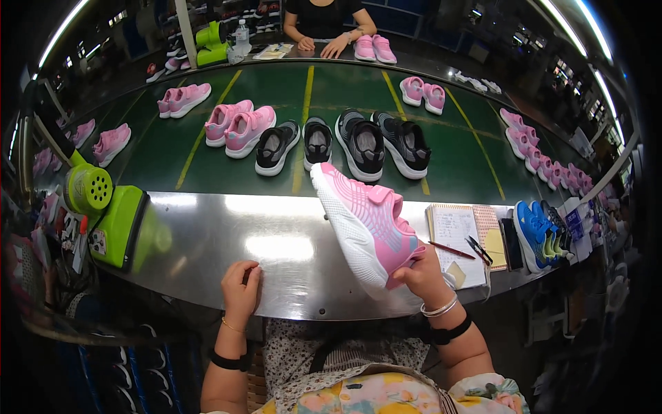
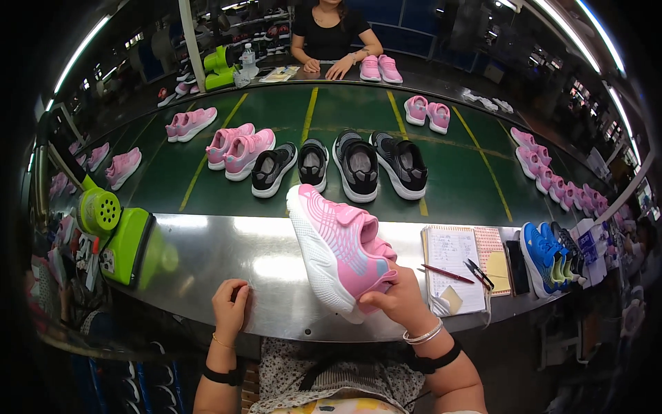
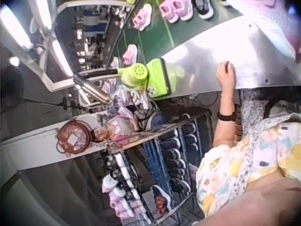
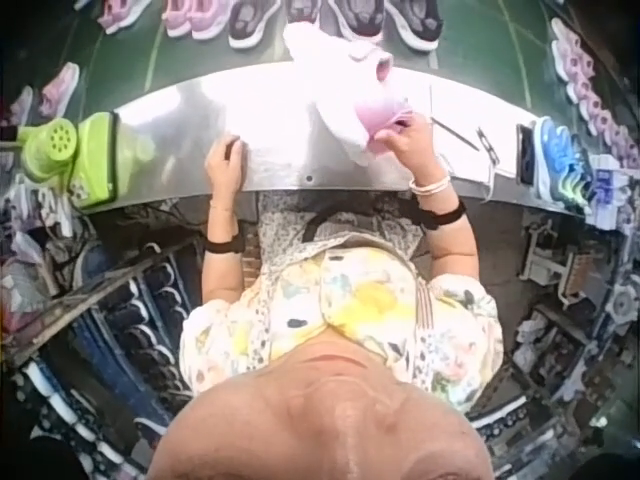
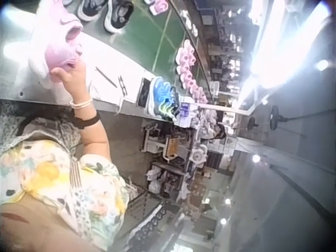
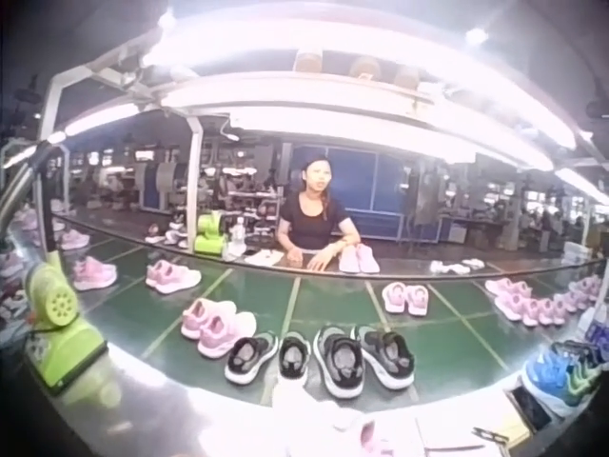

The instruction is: Inspecting pairs of children's shoes on a factory conveyor belt and recording notes.

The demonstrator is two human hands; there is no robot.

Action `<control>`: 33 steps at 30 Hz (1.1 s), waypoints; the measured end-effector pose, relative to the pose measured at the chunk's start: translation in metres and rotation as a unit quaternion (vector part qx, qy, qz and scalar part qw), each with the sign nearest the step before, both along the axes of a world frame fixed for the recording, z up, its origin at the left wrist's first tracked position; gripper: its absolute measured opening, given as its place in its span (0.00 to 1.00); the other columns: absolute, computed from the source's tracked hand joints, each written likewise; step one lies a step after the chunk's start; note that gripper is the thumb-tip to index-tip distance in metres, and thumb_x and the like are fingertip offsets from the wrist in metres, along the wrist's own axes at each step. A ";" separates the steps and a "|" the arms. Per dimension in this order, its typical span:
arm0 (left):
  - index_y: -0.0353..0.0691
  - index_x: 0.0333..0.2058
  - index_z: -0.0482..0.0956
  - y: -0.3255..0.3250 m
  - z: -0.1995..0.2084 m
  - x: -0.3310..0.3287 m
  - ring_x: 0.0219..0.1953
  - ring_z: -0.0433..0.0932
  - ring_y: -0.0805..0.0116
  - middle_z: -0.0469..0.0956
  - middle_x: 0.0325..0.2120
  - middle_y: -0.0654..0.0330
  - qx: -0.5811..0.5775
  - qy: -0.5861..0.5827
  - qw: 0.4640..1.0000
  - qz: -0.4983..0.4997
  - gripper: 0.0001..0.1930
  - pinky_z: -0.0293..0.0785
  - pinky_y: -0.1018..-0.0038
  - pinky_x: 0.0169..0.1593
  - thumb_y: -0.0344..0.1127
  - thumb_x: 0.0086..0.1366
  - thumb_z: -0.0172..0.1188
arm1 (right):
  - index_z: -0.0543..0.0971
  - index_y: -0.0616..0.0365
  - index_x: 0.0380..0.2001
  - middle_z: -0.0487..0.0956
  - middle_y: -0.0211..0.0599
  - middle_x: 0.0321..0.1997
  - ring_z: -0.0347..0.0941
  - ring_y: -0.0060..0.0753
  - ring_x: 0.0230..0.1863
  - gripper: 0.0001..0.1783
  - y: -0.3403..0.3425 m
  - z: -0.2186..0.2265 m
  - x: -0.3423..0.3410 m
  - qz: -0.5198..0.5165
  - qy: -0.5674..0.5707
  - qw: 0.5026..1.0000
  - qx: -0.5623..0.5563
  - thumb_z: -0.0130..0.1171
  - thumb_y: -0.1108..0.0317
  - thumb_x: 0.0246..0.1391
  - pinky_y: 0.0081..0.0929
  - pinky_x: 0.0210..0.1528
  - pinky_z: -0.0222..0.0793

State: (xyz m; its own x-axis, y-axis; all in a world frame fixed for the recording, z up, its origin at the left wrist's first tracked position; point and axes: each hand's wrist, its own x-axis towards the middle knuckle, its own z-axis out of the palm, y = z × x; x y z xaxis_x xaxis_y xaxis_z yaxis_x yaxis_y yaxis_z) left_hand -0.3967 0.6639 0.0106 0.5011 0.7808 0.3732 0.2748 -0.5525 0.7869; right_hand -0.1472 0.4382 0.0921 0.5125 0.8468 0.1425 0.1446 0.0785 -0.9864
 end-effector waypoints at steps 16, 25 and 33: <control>0.35 0.30 0.79 0.012 -0.011 -0.007 0.26 0.77 0.66 0.78 0.26 0.57 -0.030 -0.015 0.999 -0.011 0.05 0.73 0.73 0.32 0.30 0.57 0.60 | 0.68 0.59 0.55 0.76 0.38 0.33 0.74 0.29 0.34 0.23 -0.024 0.053 0.324 -0.357 -0.442 0.820 -0.066 0.57 0.71 0.56 0.25 0.38 0.70; 0.37 0.30 0.76 0.023 -0.022 -0.008 0.29 0.76 0.65 0.75 0.27 0.59 -0.034 0.011 0.998 -0.053 0.05 0.72 0.72 0.35 0.32 0.59 0.58 | 0.68 0.59 0.53 0.70 0.45 0.48 0.64 0.47 0.51 0.36 0.109 -0.098 0.374 -0.047 -0.464 0.834 -0.295 0.60 0.73 0.32 0.40 0.56 0.56; 0.40 0.28 0.76 0.025 -0.020 -0.003 0.27 0.75 0.68 0.74 0.23 0.63 -0.047 0.022 0.997 -0.050 0.07 0.69 0.72 0.38 0.37 0.59 0.59 | 0.63 0.57 0.59 0.78 0.48 0.39 0.74 0.49 0.44 0.51 0.140 -0.078 0.319 0.061 -0.367 0.885 -0.280 0.64 0.85 0.21 0.37 0.50 0.68</control>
